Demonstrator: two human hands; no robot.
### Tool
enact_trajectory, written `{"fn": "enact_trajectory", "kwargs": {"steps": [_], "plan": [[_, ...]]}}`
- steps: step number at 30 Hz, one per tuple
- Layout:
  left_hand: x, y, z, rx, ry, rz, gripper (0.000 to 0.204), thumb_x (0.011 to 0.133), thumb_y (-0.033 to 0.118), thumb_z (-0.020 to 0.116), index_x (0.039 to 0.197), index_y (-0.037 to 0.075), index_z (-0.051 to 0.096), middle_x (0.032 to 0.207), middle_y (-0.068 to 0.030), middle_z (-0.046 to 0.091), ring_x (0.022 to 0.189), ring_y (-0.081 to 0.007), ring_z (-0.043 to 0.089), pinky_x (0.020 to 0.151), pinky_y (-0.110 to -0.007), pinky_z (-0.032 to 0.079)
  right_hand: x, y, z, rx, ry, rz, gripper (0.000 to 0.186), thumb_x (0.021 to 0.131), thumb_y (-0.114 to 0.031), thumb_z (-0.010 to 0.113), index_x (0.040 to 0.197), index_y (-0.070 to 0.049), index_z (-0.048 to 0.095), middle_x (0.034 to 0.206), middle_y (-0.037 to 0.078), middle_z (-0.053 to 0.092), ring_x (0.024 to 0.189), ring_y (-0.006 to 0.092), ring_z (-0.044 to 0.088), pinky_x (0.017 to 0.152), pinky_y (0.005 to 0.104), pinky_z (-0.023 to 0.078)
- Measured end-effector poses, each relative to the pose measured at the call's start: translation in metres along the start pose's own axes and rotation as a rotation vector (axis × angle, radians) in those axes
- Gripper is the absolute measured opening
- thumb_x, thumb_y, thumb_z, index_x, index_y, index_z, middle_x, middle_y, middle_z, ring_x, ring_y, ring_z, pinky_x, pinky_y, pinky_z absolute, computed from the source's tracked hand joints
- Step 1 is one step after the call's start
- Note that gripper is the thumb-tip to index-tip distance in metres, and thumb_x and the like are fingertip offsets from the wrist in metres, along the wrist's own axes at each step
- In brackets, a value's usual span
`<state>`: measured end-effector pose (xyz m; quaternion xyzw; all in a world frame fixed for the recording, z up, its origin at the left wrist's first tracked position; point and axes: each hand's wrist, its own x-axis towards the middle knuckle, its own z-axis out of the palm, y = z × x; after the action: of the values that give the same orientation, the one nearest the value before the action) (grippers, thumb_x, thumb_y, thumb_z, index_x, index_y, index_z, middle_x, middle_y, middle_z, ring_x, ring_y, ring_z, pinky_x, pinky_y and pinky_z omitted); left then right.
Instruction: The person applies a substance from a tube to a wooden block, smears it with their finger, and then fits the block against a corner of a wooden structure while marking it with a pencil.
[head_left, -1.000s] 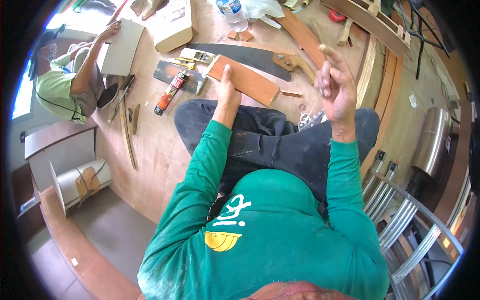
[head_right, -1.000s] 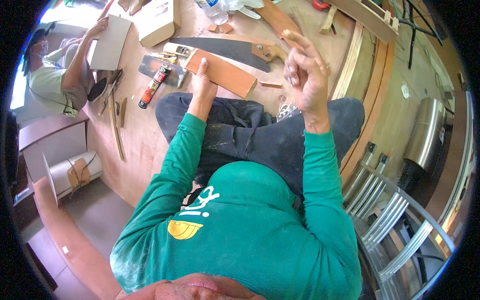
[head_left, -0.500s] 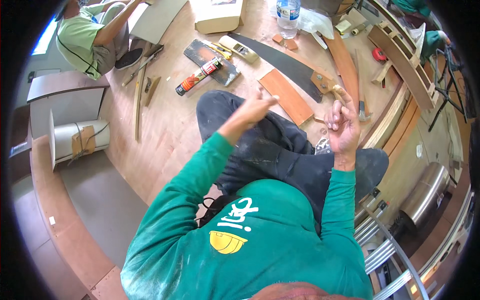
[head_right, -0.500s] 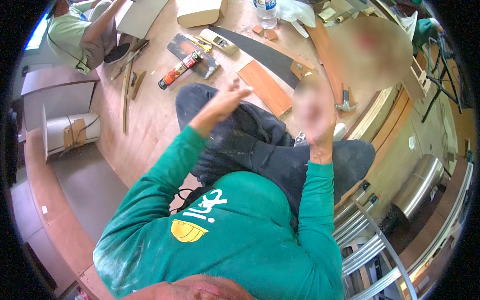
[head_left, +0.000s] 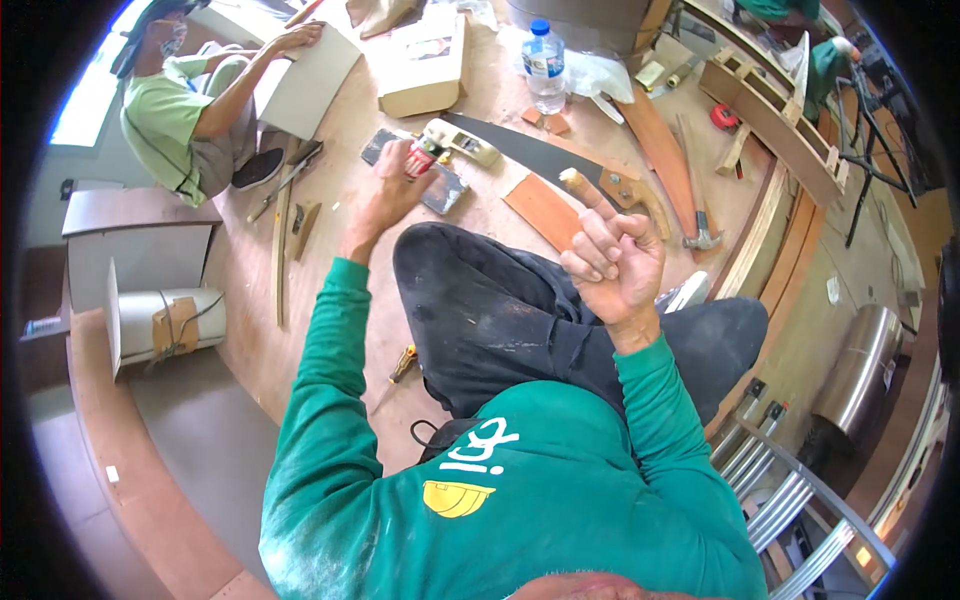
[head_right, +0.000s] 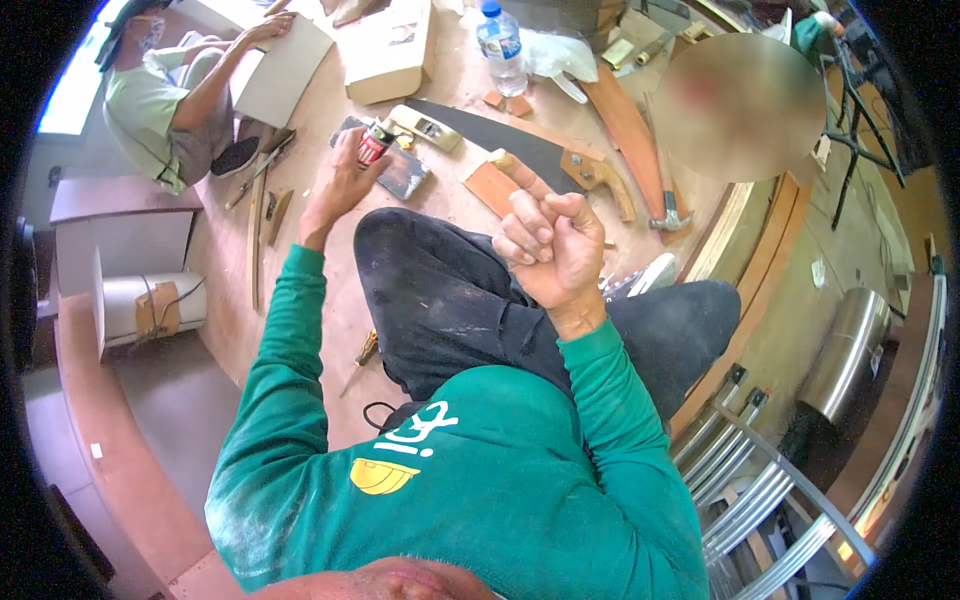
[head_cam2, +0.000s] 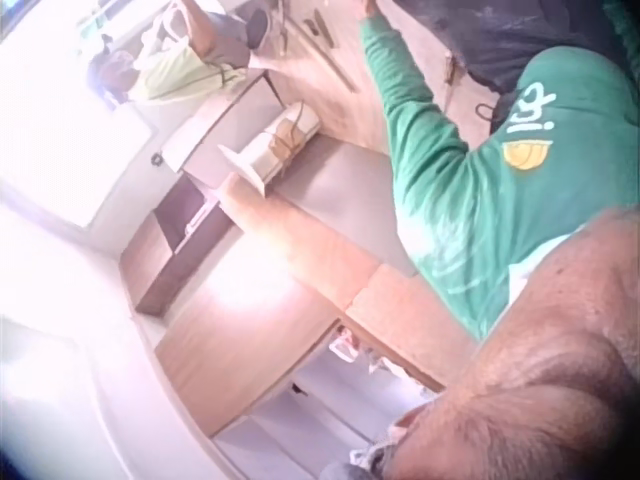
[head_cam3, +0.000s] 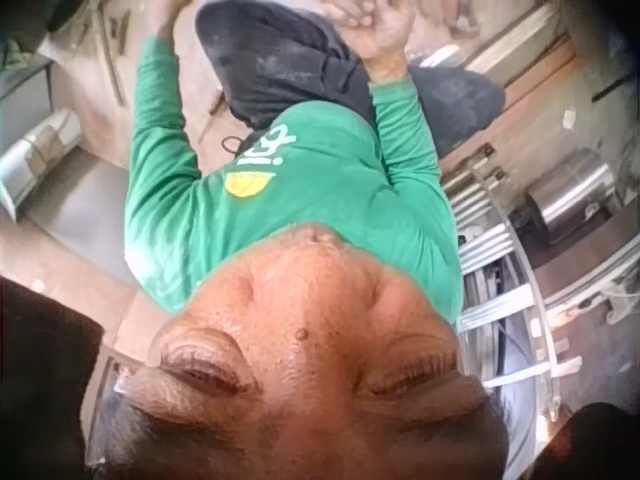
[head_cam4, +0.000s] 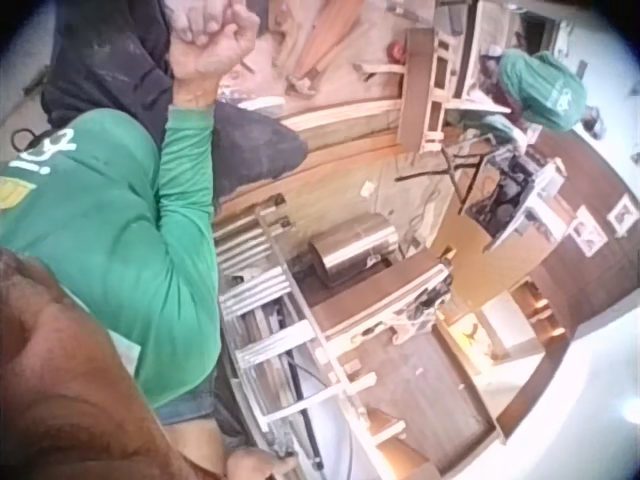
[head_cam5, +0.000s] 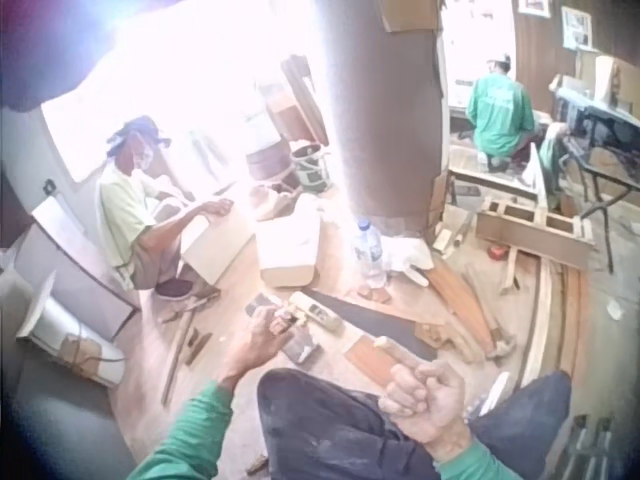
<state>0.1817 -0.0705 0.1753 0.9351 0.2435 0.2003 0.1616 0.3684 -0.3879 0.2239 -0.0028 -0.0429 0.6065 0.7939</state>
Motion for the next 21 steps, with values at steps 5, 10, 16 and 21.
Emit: {"fn": "enact_trajectory", "kwargs": {"steps": [5, 10, 16, 21], "plan": [[-0.003, 0.136, -0.028, -0.441, -0.036, -0.051, 0.060, 0.092, 0.024, 0.083, 0.137, 0.001, 0.051, 0.121, -0.0212, 0.064, 0.112, -0.0305, 0.063, 0.098, -0.044, 0.052, 0.003, 0.000, 0.037, -0.060, -0.142, -0.013, 0.071, 0.099, -0.026, 0.053, 0.158, 0.009, 0.037, 0.063, -0.002, 0.040, 0.048, 0.0070, 0.036, 0.053, 0.0255, 0.036], [-0.022, 0.199, -0.027, -0.565, 0.021, -0.006, 0.068, 0.091, 0.024, 0.085, 0.140, 0.001, 0.045, 0.123, -0.0204, 0.062, 0.112, -0.0303, 0.063, 0.100, -0.043, 0.051, -0.013, -0.004, 0.063, -0.295, -0.150, -0.050, 0.070, 0.100, -0.026, 0.050, 0.159, 0.010, 0.038, 0.061, -0.002, 0.042, 0.048, 0.0062, 0.035, 0.052, 0.0251, 0.036], [-0.025, 0.217, -0.025, -0.551, 0.078, 0.112, 0.061, 0.090, 0.018, 0.083, 0.136, 0.004, 0.046, 0.118, -0.0225, 0.068, 0.109, -0.0381, 0.069, 0.093, -0.046, 0.055, -0.026, -0.006, 0.067, -0.460, -0.153, -0.119, 0.067, 0.100, -0.025, 0.048, 0.157, 0.010, 0.041, 0.060, -0.003, 0.041, 0.048, 0.0057, 0.033, 0.051, 0.0239, 0.034], [-0.026, 0.223, -0.030, -0.602, 0.030, 0.108, 0.063, 0.091, 0.021, 0.085, 0.137, 0.002, 0.047, 0.119, -0.0181, 0.062, 0.108, -0.0283, 0.063, 0.096, -0.042, 0.052, -0.028, -0.003, 0.065, -0.499, -0.101, -0.141, 0.066, 0.099, -0.023, 0.049, 0.155, 0.010, 0.043, 0.060, -0.004, 0.041, 0.047, 0.0055, 0.032, 0.049, 0.0231, 0.032]]}}
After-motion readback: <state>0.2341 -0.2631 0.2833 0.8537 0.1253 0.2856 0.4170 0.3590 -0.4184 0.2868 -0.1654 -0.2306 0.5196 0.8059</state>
